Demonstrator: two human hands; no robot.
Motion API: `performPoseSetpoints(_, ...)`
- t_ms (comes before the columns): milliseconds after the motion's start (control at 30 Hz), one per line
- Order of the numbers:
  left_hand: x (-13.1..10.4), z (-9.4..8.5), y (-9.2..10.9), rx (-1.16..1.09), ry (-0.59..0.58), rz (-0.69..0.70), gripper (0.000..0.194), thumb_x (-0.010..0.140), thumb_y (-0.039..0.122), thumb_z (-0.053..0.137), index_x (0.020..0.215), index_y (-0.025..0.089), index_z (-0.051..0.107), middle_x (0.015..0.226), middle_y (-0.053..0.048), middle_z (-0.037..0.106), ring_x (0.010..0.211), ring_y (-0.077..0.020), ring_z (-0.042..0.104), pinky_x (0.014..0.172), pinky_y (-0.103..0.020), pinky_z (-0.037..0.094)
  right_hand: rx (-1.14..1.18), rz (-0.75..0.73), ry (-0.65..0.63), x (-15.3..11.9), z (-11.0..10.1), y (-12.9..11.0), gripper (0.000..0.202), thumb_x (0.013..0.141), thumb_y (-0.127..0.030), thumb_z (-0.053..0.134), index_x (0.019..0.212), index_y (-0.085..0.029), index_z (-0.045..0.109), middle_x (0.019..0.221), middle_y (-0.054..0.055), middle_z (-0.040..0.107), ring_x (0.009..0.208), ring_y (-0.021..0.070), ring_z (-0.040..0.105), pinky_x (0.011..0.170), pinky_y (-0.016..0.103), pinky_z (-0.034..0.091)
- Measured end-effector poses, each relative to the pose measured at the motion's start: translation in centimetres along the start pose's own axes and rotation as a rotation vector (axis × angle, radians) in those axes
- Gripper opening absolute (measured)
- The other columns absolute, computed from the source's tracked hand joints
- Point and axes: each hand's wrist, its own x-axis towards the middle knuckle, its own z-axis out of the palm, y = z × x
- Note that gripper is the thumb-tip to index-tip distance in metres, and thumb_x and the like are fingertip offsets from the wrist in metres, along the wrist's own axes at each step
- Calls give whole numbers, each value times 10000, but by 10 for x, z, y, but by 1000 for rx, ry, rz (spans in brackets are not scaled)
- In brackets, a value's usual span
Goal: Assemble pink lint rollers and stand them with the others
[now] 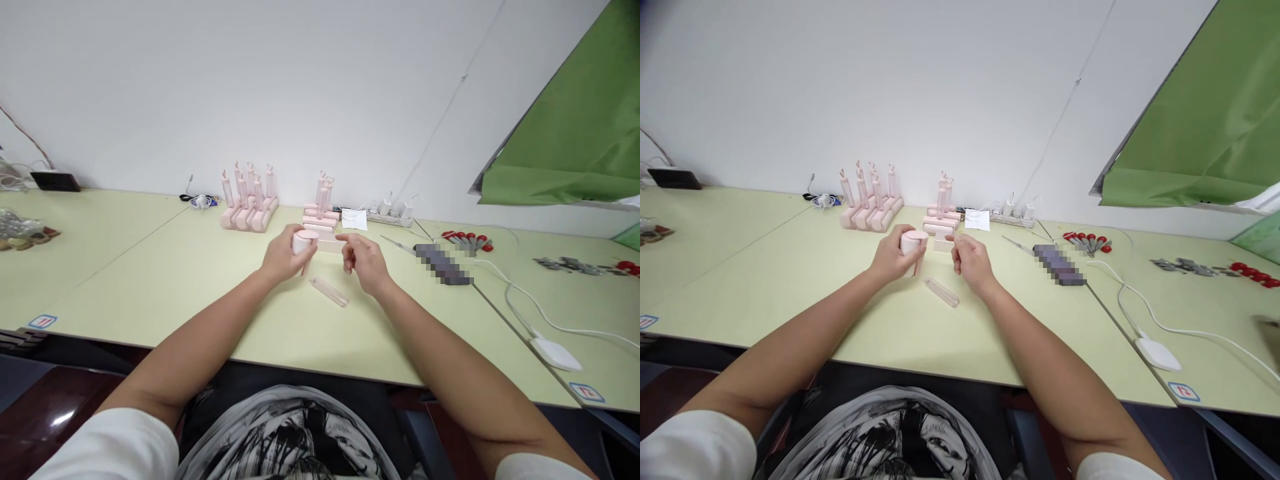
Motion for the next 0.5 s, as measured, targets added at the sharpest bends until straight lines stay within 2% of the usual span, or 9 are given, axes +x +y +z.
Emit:
performPoseSetpoints(100, 11, -6, -16, 3, -73, -346, 452, 806, 500, 638, 1160, 225, 576, 1092, -60, 699, 937, -228, 657, 732, -296, 495, -437, -119, 148, 15, -23, 11, 341, 827, -433, 569, 1003, -174, 705, 626, -27, 541, 589, 150, 520, 594, 289, 429)
performPoseSetpoints(167, 17, -8, -28, 3, -147, -477, 424, 830, 520, 588, 1122, 212, 593, 1106, -74, 704, 922, -226, 667, 695, -288, 495, -669, -34, 182, 24, -37, 19, 368, 849, -391, 534, 1086, -166, 703, 699, 5, 630, 674, 178, 588, 677, 304, 443)
performPoseSetpoints(267, 20, -8, -39, 31, -220, -524, 404, 817, 527, 586, 1042, 194, 625, 1054, -94, 725, 860, -232, 678, 648, -289, 481, -818, 93, 160, 34, -49, 30, 429, 848, -353, 539, 1201, -147, 670, 788, 52, 707, 769, 209, 624, 706, 304, 428)
performPoseSetpoints(333, 20, -9, -41, 69, -255, -536, 395, 792, 521, 609, 1011, 194, 638, 1035, -104, 732, 854, -244, 679, 638, -294, 466, -839, 130, 156, 37, -53, 35, 435, 818, -343, 584, 1187, -131, 675, 795, 74, 724, 799, 226, 621, 696, 305, 413)
performPoseSetpoints(400, 19, -10, -42, 118, -276, -545, 384, 771, 509, 626, 993, 197, 646, 1036, -115, 734, 869, -260, 675, 638, -301, 451, -855, 158, 155, 39, -54, 38, 374, 786, -331, 620, 1096, -140, 706, 772, 80, 725, 789, 231, 611, 682, 305, 399)
performPoseSetpoints(500, 19, -11, -42, 181, -291, -545, 381, 757, 513, 630, 982, 206, 659, 1044, -119, 735, 881, -273, 671, 652, -312, 443, -856, 181, 155, 39, -54, 39, 159, 741, -275, 636, 827, -174, 725, 712, 73, 701, 699, 209, 575, 647, 303, 377)
